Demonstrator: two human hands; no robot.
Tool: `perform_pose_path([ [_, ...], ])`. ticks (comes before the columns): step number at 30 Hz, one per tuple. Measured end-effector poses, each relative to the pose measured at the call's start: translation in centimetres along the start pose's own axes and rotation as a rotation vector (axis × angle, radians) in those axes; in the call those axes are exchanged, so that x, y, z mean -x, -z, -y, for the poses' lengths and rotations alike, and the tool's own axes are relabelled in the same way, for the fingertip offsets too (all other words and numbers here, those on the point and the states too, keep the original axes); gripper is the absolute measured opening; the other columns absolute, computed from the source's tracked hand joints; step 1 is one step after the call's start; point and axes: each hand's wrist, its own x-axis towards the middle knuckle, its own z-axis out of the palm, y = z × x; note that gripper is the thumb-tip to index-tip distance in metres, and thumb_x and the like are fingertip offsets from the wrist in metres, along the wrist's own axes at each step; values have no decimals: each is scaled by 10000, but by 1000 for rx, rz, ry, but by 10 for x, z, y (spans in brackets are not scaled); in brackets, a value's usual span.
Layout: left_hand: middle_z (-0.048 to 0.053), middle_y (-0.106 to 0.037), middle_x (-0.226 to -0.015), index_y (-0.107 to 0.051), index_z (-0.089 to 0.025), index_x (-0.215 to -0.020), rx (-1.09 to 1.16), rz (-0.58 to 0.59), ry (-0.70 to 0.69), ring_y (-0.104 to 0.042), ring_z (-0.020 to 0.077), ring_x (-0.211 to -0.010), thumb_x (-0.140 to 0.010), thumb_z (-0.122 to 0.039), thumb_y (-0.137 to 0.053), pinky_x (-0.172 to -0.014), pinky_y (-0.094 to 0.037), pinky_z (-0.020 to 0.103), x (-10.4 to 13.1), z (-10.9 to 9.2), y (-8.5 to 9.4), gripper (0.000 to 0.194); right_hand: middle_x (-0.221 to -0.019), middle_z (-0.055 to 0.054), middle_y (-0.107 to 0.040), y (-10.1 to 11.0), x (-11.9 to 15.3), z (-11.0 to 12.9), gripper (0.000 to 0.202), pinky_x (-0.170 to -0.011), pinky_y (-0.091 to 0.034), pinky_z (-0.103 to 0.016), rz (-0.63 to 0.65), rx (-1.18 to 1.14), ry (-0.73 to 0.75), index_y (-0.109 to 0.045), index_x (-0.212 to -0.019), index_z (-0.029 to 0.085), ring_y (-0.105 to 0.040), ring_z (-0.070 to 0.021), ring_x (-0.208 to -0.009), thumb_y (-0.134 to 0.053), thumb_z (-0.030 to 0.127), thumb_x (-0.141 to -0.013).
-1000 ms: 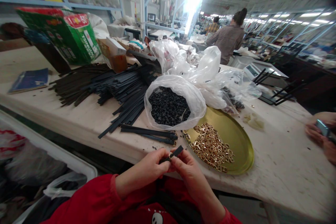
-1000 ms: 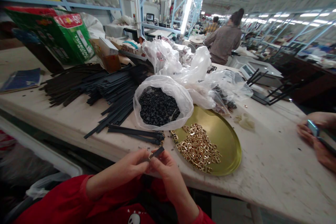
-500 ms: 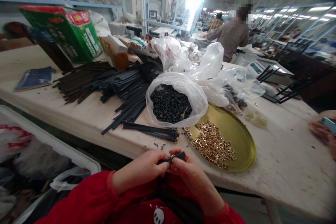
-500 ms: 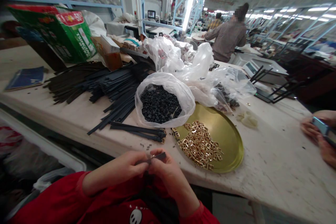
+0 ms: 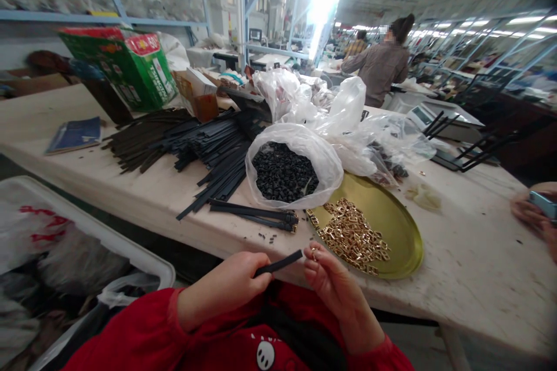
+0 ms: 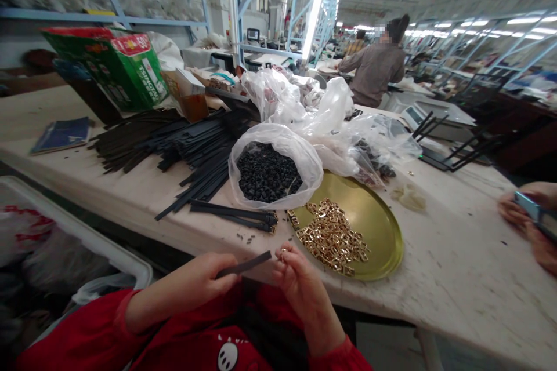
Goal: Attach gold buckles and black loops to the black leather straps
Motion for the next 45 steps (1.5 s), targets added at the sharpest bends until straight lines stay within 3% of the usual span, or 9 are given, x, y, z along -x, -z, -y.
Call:
perform_pose_path([
  [5, 59, -644, -858, -584, -215, -1121, -422, -193, -45, -598, 186, -736, -871, -163, -401, -655, -442, 259, 7, -4, -14, 314, -698, 22, -591, 8, 12, -16, 317, -508, -460, -184, -6, 54, 34, -596, -777, 169, -550, -84, -583, -793, 285, -558],
  [9, 80, -633, -899, -521, -206, -1204, -643, -242, -109, -597, 227, -787, -854, -128, -456, -669, -479, 322, 9, -3, -30, 365, -467, 101, -362, -6, 25, -45, 407, -344, -188, -148, 42, 230, -7, -555, -716, 156, -251, -20, -375, -703, 524, -625],
  [12, 88, -629, -942, -509, -172, -1195, -563, -262, -73, -602, 226, -818, -855, -155, -478, -710, -496, 339, 12, 1, -38, 342, -432, 124, -254, -12, 28, -53, 426, -359, -85, -177, 17, 353, 15, -530, -679, 159, -150, -20, -380, -719, 530, -593],
  [18, 54, -625, -950, -569, -177, -1015, -239, -203, 70, -594, 190, -862, -838, -216, -521, -783, -483, 304, 19, 5, -38, 187, -433, 119, -243, 4, 22, -52, 383, -370, -84, -196, 34, 390, 9, -560, -685, 158, -150, -31, -382, -682, 518, -645],
  [24, 49, -608, -932, -583, -184, -990, -198, -204, 112, -574, 195, -855, -819, -238, -554, -780, -466, 318, 22, 5, -43, 181, -476, 85, -346, 10, 21, -55, 375, -394, -136, -204, 10, 426, 29, -610, -735, 151, -222, -47, -426, -722, 485, -607],
  [29, 51, -595, -926, -595, -195, -999, -205, -148, 115, -576, 189, -842, -847, -251, -516, -764, -472, 304, 20, 8, -46, 180, -435, 107, -264, 16, 17, -60, 405, -404, -123, -208, -42, 328, -85, -429, -535, 183, -160, -40, -409, -720, 450, -622],
  [33, 61, -595, -934, -592, -188, -999, -235, -100, 113, -581, 201, -840, -856, -251, -504, -764, -480, 325, 18, 10, -48, 180, -430, 111, -241, 17, 14, -63, 466, -400, -117, -212, -54, 286, -128, -347, -495, 202, -135, -38, -405, -727, 448, -604],
  [40, 57, -608, -933, -566, -182, -1003, -271, -54, 58, -586, 207, -856, -855, -238, -502, -762, -488, 331, 13, 18, -56, 170, -450, 104, -281, 15, 13, -72, 350, -404, -110, -215, 3, 380, -145, -482, -638, 182, -161, -45, -412, -700, 455, -647],
  [45, 68, -602, -972, -485, -197, -1129, -337, -49, -25, -584, 212, -857, -888, -256, -445, -743, -482, 327, 12, 29, -71, 251, -461, 102, -287, 11, 12, -80, 348, -393, -122, -207, -12, 375, -153, -452, -623, 189, -173, -43, -406, -692, 438, -661],
])
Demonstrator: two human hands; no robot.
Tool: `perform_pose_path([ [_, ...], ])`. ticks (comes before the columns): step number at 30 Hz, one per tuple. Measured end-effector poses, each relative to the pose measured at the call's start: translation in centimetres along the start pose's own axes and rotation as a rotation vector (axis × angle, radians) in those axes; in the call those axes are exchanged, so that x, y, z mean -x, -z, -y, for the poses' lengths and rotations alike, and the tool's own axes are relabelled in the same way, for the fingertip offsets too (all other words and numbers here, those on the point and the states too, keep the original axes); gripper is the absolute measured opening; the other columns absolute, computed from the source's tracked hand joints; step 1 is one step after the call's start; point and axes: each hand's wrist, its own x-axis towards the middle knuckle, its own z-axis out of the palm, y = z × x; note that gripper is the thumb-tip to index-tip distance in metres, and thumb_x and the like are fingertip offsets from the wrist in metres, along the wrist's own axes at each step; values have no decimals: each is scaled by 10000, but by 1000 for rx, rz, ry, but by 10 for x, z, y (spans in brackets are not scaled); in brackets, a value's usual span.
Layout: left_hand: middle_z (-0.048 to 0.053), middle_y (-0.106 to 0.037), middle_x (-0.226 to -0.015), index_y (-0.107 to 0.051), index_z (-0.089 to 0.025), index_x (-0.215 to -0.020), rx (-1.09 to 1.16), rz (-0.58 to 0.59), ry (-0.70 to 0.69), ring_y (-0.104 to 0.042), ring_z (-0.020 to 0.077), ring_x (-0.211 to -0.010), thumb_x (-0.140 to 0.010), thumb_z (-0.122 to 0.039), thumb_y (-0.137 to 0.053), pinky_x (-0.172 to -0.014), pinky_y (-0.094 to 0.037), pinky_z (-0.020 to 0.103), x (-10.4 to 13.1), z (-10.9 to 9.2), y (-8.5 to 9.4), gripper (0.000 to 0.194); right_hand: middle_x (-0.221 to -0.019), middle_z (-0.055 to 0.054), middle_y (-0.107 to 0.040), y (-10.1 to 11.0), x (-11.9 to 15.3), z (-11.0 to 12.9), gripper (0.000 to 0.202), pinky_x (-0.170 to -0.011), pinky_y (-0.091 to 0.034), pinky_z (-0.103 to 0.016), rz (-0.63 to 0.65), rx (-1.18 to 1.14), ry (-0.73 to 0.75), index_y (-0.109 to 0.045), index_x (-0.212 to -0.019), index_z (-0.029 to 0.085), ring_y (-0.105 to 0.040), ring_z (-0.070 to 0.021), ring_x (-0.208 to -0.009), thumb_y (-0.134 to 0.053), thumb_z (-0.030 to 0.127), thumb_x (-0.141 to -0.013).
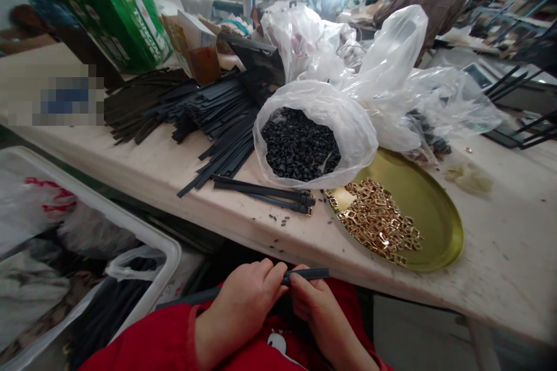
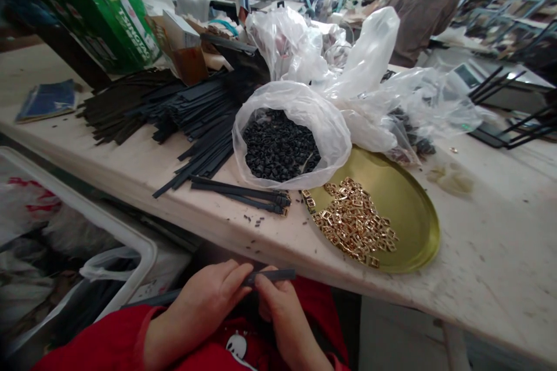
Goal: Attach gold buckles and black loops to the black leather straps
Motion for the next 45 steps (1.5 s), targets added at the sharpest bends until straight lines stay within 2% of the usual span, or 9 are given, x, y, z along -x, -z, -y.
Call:
perform_pose_path([
  [5, 64, -598, -916, -531, -178, -988, 50, 37, 17, -572, 205, -834, -902, -221, -386, -749, -462, 324, -1, 2, -6, 174, -477, 102, -286, 1, 0, -4, 312, -393, -139, -201, -28, 123, 14, -478, -649, 189, -192, -49, -418, -664, 437, -680],
  [10, 41, -605, -852, -537, -178, -858, 282, 144, 86, -568, 174, -765, -916, -257, -332, -700, -435, 275, 4, 1, -1, 226, -595, 43, -478, 8, 3, -6, 216, -518, -340, -219, -13, 439, 231, -548, -700, 185, -414, -102, -556, -596, 388, -755],
  [15, 7, -567, -764, -515, -188, -766, 508, 222, 93, -513, 146, -692, -905, -294, -296, -657, -382, 252, 7, 3, 7, 281, -701, -4, -574, 11, 12, -5, 168, -602, -397, -244, 105, 754, 403, -575, -756, 194, -509, -140, -649, -492, 309, -845],
  [22, -55, -440, -550, -481, -167, -721, 1351, 668, 291, -407, 82, -435, -768, -571, -419, -472, -351, 211, 6, 9, 11, 411, -684, -1, -553, 13, 26, 5, 188, -606, -383, -233, 261, 876, 616, -584, -755, 199, -500, -126, -633, -454, 263, -875],
  [25, -38, -465, -527, -536, -141, -766, 1461, 749, 319, -443, 94, -419, -736, -641, -407, -459, -358, 216, 6, 9, 13, 517, -690, 4, -544, 12, 28, 9, 182, -610, -388, -226, 263, 777, 537, -570, -753, 198, -502, -123, -642, -464, 290, -871],
  [32, 38, -615, -874, -572, -182, -919, 515, 186, 86, -556, 184, -762, -792, -360, -544, -674, -401, 269, 13, -3, 20, 221, -612, 49, -424, 8, 27, 6, 277, -518, -343, -209, 66, 504, 293, -475, -694, 195, -399, -102, -567, -523, 446, -800],
  [36, 48, -597, -840, -569, -164, -832, 374, 142, 46, -528, 176, -752, -862, -299, -427, -677, -375, 271, 14, -10, 16, 198, -624, 45, -435, 8, 30, 7, 256, -531, -359, -210, 85, 514, 324, -485, -718, 198, -413, -105, -579, -501, 432, -821],
  [39, -14, -536, -724, -533, -167, -743, 695, 238, 97, -467, 117, -649, -844, -321, -454, -588, -335, 222, 13, -11, 19, 200, -688, 21, -502, 14, 33, 8, 184, -583, -387, -218, 138, 674, 442, -522, -765, 201, -468, -117, -634, -470, 349, -861],
  [45, -105, -241, -471, -465, -166, -681, 1580, 775, 239, -136, 47, -385, -776, -530, -518, -387, -82, 216, 11, -5, 23, 381, -731, 5, -557, 22, 30, 0, 121, -638, -410, -234, 164, 762, 618, -571, -828, 217, -509, -126, -669, -472, 273, -866],
])
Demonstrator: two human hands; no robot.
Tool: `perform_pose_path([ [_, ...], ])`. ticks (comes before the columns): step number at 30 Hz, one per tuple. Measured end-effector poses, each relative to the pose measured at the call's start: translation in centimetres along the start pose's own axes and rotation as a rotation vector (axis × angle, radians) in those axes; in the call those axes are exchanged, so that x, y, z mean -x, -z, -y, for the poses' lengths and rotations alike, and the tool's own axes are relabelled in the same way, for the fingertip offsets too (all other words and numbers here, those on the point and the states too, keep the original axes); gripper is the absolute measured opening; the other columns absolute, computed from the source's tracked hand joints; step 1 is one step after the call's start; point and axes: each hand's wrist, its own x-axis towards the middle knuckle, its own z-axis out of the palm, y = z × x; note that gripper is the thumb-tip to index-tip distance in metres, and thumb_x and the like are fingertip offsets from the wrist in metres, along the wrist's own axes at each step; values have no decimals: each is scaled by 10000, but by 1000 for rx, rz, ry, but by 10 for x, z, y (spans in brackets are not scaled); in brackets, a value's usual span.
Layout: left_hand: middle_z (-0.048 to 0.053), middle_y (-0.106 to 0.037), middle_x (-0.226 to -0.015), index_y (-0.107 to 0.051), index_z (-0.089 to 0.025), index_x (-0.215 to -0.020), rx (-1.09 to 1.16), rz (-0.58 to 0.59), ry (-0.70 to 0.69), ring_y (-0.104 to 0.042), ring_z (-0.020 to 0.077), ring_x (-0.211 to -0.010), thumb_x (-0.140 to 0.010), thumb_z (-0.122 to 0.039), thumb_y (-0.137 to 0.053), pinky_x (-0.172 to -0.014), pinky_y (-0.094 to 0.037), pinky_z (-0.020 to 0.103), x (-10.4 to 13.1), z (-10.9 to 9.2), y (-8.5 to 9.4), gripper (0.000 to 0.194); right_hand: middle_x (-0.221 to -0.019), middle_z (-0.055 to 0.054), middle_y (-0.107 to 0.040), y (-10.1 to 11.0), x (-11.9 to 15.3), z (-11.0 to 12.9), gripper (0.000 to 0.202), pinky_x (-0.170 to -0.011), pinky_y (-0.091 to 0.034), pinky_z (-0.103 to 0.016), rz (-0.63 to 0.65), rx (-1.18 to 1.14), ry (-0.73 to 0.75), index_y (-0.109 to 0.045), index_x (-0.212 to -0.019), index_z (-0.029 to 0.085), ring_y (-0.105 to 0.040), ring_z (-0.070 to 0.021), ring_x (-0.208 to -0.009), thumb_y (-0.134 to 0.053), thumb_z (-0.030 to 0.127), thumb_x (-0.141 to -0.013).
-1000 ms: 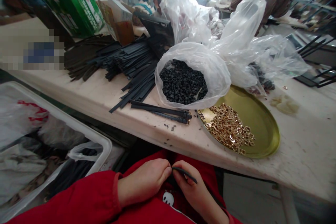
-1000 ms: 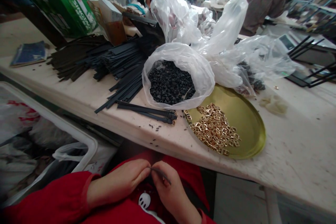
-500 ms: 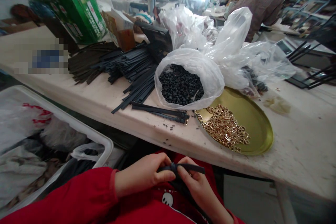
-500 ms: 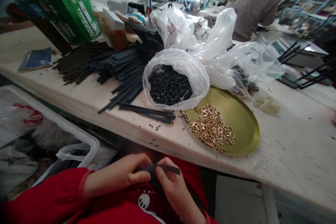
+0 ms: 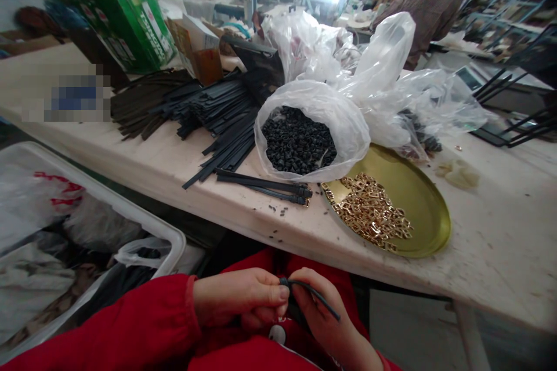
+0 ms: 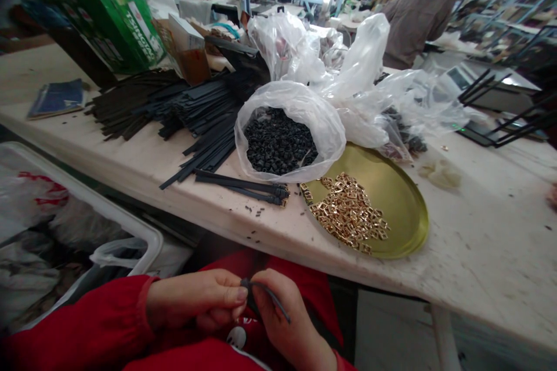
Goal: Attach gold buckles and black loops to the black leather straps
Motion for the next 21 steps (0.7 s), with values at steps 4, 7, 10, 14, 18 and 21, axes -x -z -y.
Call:
perform_pose_path([
  [4, -91, -313, -465, -524, -134, -699, 109, 27, -5, -214, 39, -370, -735, -438, -607, -382, -103, 214, -1, 5, 4, 317, -919, -23, -589, -7, 0, 2, 270, -721, -441, -267, 72, -322, -273, -536, -1069, 232, -558, -150, -806, -551, 339, -822],
  [7, -68, -395, -490, -564, -115, -735, 118, 11, 28, -292, 47, -392, -679, -373, -638, -393, -162, 204, -1, 6, 4, 274, -792, 4, -577, -11, -1, 6, 251, -652, -435, -254, 181, -462, -317, -560, -1008, 217, -552, -125, -691, -561, 375, -815],
  [10, -66, -406, -505, -550, -129, -728, 8, -92, 7, -287, 49, -396, -731, -414, -577, -398, -177, 205, -1, 5, -1, 287, -695, 30, -532, -15, 1, 7, 203, -576, -408, -230, 149, -442, -292, -554, -951, 214, -518, -106, -609, -529, 381, -837],
  [14, -68, -390, -532, -523, -149, -726, -325, -286, -123, -294, 60, -437, -832, -442, -440, -413, -194, 196, -3, 8, -10, 323, -772, 6, -552, -21, 3, 5, 204, -618, -422, -248, 20, -344, -231, -544, -931, 219, -533, -129, -683, -509, 399, -842],
  [18, 18, -564, -683, -550, -150, -730, -1058, -589, -340, -479, 126, -619, -891, -285, -331, -552, -334, 218, -8, 18, -12, 304, -759, 7, -545, -32, 1, 2, 230, -615, -411, -241, -200, -361, -238, -546, -854, 208, -504, -129, -682, -522, 435, -823],
  [21, 62, -599, -710, -572, -145, -797, -1519, -648, -399, -501, 157, -619, -871, -171, -326, -582, -357, 251, -11, 24, -9, 258, -614, 46, -464, -38, -4, -1, 280, -486, -349, -214, -267, -474, -332, -510, -743, 198, -419, -97, -534, -510, 467, -820],
])
